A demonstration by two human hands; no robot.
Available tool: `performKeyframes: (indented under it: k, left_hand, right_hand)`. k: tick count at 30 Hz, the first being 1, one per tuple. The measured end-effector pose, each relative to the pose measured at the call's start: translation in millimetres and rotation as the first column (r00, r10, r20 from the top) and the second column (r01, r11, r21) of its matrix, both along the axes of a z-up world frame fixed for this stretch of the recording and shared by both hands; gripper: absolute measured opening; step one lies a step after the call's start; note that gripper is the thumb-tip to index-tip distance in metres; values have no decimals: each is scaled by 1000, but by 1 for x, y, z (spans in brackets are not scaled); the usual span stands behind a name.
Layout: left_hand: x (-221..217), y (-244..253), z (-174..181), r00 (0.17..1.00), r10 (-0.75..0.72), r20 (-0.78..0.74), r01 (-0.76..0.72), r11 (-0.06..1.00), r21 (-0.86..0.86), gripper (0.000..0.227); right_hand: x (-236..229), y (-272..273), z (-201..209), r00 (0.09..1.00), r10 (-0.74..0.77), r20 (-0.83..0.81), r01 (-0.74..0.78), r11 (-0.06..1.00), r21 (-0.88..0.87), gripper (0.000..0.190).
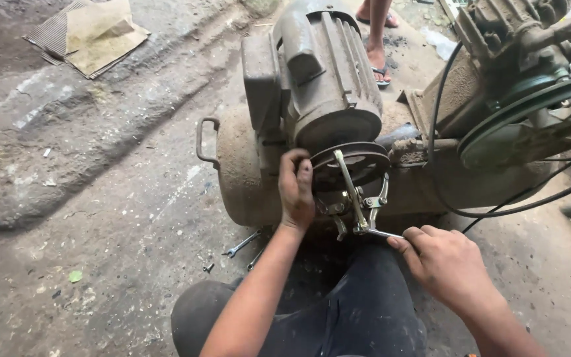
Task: The person is sitting on the floor using a wrench to tighten a bolt on a metal clamp attached to a motor. They repeatedly adjust the wrench and the clamp while working on the machinery.
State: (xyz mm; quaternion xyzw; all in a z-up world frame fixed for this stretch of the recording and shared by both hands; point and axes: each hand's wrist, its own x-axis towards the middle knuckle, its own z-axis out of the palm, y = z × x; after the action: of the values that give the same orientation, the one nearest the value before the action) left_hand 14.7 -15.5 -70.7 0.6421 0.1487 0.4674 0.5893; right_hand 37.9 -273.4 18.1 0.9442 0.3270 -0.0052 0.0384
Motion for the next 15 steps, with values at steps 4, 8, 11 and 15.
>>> performKeyframes:
  k: [4,8,11,15]
  left_hand:
    - [-3,11,46,952,-286,-104,294,954,62,37]
    - [-2,11,52,955,-255,-154,270,959,87,43]
    - [0,9,66,970,-177,-169,208,960,188,34]
    - [-5,7,77,927,-202,-317,293,917,270,36]
  right_hand:
    - [28,-13,7,903,427,54,-430,896,112,25]
    - [22,-17,-1,906,424,20,-424,905,30,23]
    - [43,-16,-8,930,337,-144,-331,941,65,35]
    - [74,22,59,880,329,-342,-357,934,-20,31]
